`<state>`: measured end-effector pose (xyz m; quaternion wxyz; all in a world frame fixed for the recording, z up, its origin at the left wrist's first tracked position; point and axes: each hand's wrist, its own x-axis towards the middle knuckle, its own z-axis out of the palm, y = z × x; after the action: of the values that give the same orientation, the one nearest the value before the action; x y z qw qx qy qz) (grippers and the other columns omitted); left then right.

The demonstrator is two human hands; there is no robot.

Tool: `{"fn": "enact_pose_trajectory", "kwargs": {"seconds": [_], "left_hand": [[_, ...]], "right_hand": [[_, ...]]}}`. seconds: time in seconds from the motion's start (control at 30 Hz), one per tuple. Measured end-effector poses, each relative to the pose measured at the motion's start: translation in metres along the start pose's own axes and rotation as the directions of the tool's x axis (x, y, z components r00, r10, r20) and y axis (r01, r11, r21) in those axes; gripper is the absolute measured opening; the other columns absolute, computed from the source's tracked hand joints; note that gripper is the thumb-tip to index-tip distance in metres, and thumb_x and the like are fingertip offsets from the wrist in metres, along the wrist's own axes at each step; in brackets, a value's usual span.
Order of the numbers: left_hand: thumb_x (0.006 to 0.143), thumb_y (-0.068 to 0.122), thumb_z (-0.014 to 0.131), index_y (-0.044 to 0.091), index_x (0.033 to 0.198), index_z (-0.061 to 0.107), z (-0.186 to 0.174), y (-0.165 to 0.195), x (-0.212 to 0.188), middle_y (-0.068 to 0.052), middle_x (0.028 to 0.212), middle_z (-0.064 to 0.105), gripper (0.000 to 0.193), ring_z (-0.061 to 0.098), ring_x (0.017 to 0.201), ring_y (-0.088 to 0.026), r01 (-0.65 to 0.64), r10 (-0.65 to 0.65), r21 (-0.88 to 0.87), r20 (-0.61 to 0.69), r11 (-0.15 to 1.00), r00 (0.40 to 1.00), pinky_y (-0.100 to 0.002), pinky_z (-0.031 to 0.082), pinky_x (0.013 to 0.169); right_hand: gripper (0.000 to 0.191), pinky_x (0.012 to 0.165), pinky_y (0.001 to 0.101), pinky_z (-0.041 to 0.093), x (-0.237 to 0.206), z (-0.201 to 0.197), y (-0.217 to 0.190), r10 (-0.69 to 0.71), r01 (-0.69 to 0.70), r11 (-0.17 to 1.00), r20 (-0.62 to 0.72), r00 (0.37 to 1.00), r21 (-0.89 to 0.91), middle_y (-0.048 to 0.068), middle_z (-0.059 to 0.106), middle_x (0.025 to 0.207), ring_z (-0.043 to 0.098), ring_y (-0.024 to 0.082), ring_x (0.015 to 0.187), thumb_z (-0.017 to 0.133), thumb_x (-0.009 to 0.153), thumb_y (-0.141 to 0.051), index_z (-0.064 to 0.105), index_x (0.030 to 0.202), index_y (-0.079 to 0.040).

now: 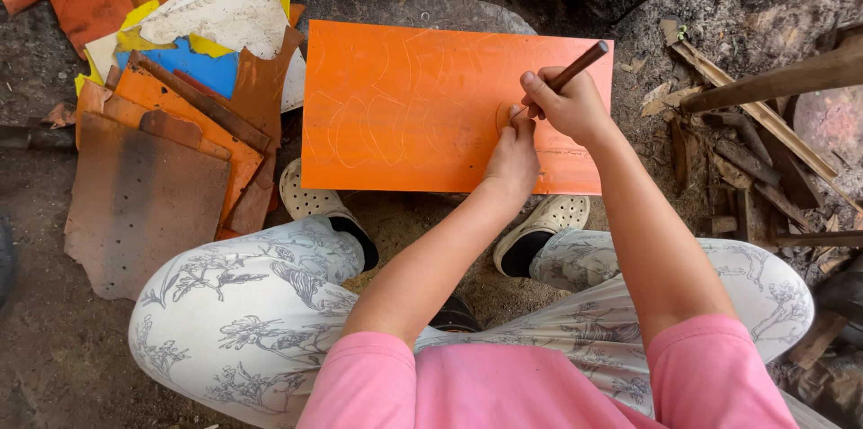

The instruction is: The person uses a pointed tool to carve curved lines into an orange rectangular sheet placed on a stone surface. They repeatedly trace and deepen the carved patterns while seated on the ground.

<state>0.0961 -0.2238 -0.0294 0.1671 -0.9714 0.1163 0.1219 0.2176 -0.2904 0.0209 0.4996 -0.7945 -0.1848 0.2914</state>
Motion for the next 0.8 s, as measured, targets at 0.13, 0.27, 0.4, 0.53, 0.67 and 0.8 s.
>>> {"fn": "enact_pose_trajectory", "kwargs": {"seconds": [0.13,0.27,0.4,0.53,0.67,0.8], "left_hand": [[0.092,0.029,0.061,0.005,0.127,0.071,-0.006,0.007,0.003,-0.02,0.144,0.055,0.043,0.039,0.134,-0.045,0.017,-0.018,0.042,0.026,0.999,0.999,-0.046,0.042,0.097],[0.091,0.028,0.062,0.005,0.129,0.068,-0.009,0.008,0.002,-0.02,0.145,0.053,0.045,0.037,0.137,-0.045,-0.012,0.01,0.051,0.039,0.999,0.999,-0.049,0.037,0.108],[0.093,0.029,0.061,0.003,0.129,0.07,-0.01,0.007,0.0,-0.024,0.146,0.053,0.046,0.039,0.135,-0.046,0.049,-0.048,-0.038,0.032,0.998,0.998,-0.048,0.044,0.096],[0.093,0.032,0.06,-0.004,0.134,0.063,-0.013,0.007,-0.002,-0.028,0.148,0.049,0.055,0.04,0.135,-0.048,0.04,-0.04,-0.012,0.034,0.999,0.999,-0.054,0.039,0.108],[0.09,0.042,0.056,-0.015,0.137,0.054,-0.012,0.007,-0.002,-0.036,0.147,0.043,0.073,0.043,0.132,-0.051,0.132,-0.138,-0.128,-0.039,0.983,0.99,-0.054,0.037,0.112],[0.093,0.025,0.059,-0.016,0.137,0.053,-0.009,0.01,-0.002,-0.038,0.146,0.043,0.061,0.044,0.131,-0.052,0.111,-0.112,-0.048,-0.026,0.993,0.993,-0.055,0.038,0.113]], "right_hand": [[0.04,0.058,0.027,0.053,0.005,0.011,-0.002,-0.072,0.076,0.991,0.038,0.997,-0.111,0.004,0.067,0.07,0.067,0.009,0.065,0.066,0.106,-0.03,0.063,0.079,0.001],[0.039,0.054,0.0277,0.052,0.007,0.017,-0.003,-0.07,0.075,0.986,0.04,0.997,-0.148,0.005,0.065,0.066,0.064,0.009,0.061,0.068,0.104,-0.029,0.065,0.079,0.001],[0.038,0.054,0.028,0.051,0.008,0.019,-0.005,-0.105,0.114,0.98,0.068,0.992,-0.161,0.004,0.065,0.067,0.064,0.01,0.06,0.068,0.104,-0.027,0.065,0.078,0.001],[0.036,0.052,0.0297,0.049,0.01,0.02,-0.011,-0.144,0.164,0.954,0.098,0.985,-0.251,0.007,0.066,0.064,0.062,0.012,0.057,0.07,0.102,-0.025,0.067,0.077,0.001],[0.037,0.05,0.0303,0.048,0.015,0.022,-0.017,-0.116,0.151,0.943,0.132,0.984,-0.297,0.007,0.066,0.062,0.062,0.012,0.055,0.07,0.101,-0.025,0.066,0.076,0.002],[0.038,0.048,0.0315,0.045,0.014,0.02,-0.018,-0.102,0.139,0.931,0.126,0.987,-0.337,0.008,0.065,0.061,0.059,0.013,0.053,0.07,0.102,-0.026,0.066,0.076,0.002]]}}
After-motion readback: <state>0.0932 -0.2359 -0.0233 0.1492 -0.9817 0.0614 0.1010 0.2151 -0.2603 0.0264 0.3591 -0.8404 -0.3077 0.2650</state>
